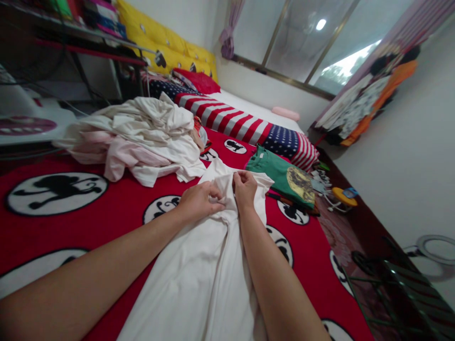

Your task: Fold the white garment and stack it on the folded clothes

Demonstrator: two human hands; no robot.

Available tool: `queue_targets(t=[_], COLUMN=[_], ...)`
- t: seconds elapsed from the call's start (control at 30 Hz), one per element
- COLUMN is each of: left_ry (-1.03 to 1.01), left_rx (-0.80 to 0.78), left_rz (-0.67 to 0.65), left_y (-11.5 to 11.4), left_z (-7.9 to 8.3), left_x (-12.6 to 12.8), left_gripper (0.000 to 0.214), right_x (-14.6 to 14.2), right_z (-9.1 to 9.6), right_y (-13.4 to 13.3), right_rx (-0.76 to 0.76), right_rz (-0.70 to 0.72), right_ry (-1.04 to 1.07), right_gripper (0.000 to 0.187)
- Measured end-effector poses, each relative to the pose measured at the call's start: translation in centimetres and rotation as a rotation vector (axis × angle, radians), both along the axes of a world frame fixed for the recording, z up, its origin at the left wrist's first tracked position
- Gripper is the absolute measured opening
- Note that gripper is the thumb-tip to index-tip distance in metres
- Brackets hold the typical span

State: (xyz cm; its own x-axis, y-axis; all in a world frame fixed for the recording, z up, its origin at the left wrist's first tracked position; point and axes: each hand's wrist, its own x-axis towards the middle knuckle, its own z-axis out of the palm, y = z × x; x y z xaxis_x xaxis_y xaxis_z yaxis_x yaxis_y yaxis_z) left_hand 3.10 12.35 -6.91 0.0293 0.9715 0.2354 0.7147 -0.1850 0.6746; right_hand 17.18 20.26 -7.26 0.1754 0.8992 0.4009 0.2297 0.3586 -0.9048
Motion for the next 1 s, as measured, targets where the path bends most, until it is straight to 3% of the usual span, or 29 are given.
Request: queue_targets(t=[0.07, 0.23, 0.3, 0.43, 0.53, 0.63, 0.73, 0.87, 1.0], left_ry=[-0.148, -0.608, -0.626, -0.475, -0.417, -0.401, -0.169, 0.340, 0.474], left_rx=[-0.027, -0.284, -0.406, -0.626, -0.555, -0.131, 0.164, 0.057, -0.016], left_rz=[-0.063, -0.475, -0.563, -0.688, -0.565, -0.299, -0.307, -0.319, -0.299], left_y=[0.4, 1.3, 1.2, 0.9, 1.3, 1.9, 2.0, 1.5, 1.2], left_z=[-0.1, 0.9, 1.7, 2.6, 2.4, 1.8, 1.1, 0.1, -0.5], left_x=[-0.3, -2.4, -3.5, -4.8, -4.4, -3.3, -2.4, -2.2, -2.4], left_gripper=[0.022, 0.030, 0.033, 0.031, 0.032, 0.031, 0.035, 0.059, 0.063], right_x=[0.0, 0.1, 0.1, 0.1, -0.2, -0.4, -0.4, 0.0, 0.3], right_z=[0.1, 0.1, 0.0, -0.3, -0.4, -0.4, -0.4, -0.6, -0.2], right_y=[-0.1, -0.2, 0.0, 0.2, 0.1, 0.0, 0.0, 0.5, 0.7], right_rx=[-0.003, -0.013, -0.002, 0.032, 0.023, -0.013, -0.027, -0.030, -0.074], right_rz=[-0.004, -0.028, -0.051, -0.119, -0.159, -0.213, -0.235, -0.199, -0.089], right_ry=[-0.007, -0.065, -0.108, -0.228, -0.380, -0.615, -0.660, -0.556, -0.499], right_gripper=[0.022, 0.023, 0.022, 0.014, 0.008, 0.013, 0.015, 0.018, 0.020])
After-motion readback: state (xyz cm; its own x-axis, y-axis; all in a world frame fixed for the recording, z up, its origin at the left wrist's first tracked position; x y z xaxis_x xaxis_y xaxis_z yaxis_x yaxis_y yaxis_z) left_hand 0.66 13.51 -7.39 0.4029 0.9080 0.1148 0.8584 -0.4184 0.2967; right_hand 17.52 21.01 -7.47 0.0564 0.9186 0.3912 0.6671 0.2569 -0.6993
